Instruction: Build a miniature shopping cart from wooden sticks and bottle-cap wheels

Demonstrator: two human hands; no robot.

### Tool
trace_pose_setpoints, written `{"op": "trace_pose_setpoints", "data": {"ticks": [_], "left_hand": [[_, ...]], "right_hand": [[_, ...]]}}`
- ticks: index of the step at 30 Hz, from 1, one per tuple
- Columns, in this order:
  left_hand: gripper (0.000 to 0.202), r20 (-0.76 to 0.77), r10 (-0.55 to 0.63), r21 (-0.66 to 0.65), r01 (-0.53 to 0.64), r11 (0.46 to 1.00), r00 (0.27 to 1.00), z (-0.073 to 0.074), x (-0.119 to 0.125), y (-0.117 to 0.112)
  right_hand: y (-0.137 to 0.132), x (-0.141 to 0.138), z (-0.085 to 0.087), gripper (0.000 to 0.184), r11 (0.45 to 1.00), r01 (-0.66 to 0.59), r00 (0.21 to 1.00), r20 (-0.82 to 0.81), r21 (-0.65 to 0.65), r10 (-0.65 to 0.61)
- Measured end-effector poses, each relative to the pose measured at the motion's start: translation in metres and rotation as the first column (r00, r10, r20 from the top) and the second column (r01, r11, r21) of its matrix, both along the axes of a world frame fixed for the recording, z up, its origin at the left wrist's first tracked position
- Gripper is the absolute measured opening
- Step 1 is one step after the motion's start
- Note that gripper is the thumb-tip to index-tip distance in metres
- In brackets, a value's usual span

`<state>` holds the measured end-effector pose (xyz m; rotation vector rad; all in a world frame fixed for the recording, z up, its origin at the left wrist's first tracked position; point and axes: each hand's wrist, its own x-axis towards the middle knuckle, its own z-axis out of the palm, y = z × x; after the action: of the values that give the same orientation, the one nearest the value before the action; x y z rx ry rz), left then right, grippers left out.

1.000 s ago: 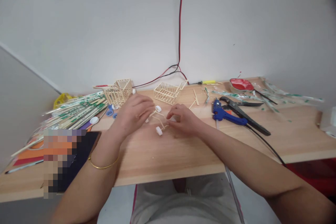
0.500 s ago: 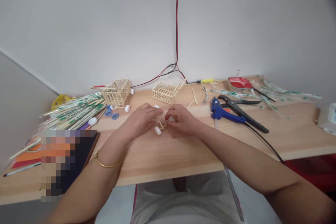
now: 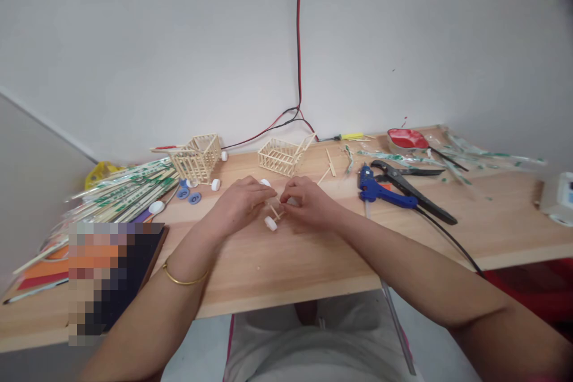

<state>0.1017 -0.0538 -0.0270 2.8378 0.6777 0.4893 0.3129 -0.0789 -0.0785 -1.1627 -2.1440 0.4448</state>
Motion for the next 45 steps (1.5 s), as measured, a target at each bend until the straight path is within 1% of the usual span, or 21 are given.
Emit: {"op": "trace_pose_setpoints", "data": {"ticks": [9, 17, 23, 26, 30, 35, 41, 45], "left_hand": [[0.02, 0.006, 0.006, -0.001, -0.006, 1.0, 1.0, -0.001, 0.001, 0.0], [0.026, 0.024, 0.028, 0.014, -0.029, 0.999, 0.999, -0.007, 0.001, -0.001], [0.028, 0.004, 0.02, 0.011, -0.02, 1.0, 1.0, -0.007, 0.0, -0.001], [0.03, 0.006, 0.023, 0.014, -0.023, 1.0, 1.0, -0.008, 0.0, 0.0], [0.028, 0.002, 0.035, 0.018, -0.035, 0.999, 0.999, -0.011, 0.0, 0.002], [0.023, 0.006, 0.021, 0.019, -0.021, 1.0, 1.0, -0.012, 0.001, 0.001], [0.024, 0.013, 0.04, 0.027, -0.04, 0.999, 0.999, -0.012, 0.001, 0.0], [0.023, 0.028, 0.048, 0.015, -0.048, 0.999, 0.998, -0.014, 0.001, 0.001]], "right_hand": [[-0.001, 0.0, 0.001, 0.012, 1.0, 0.002, 1.0, -0.002, 0.006, -0.002], [0.0, -0.001, 0.001, 0.008, 1.0, 0.006, 1.0, -0.008, 0.003, -0.006], [-0.001, -0.001, 0.002, 0.015, 1.0, -0.018, 0.999, -0.03, 0.006, 0.018], [-0.001, -0.001, 0.002, 0.015, 1.0, -0.013, 0.999, -0.031, 0.007, 0.013], [-0.001, -0.001, 0.003, 0.016, 1.0, -0.011, 0.999, -0.03, 0.016, 0.011], [-0.002, -0.002, 0.003, 0.015, 1.0, 0.006, 0.999, -0.033, 0.018, -0.005], [0.0, -0.001, 0.0, 0.02, 1.0, 0.019, 0.999, -0.03, 0.006, -0.018], [0.0, -0.001, 0.0, 0.016, 1.0, 0.012, 0.999, -0.037, 0.018, -0.011]]}}
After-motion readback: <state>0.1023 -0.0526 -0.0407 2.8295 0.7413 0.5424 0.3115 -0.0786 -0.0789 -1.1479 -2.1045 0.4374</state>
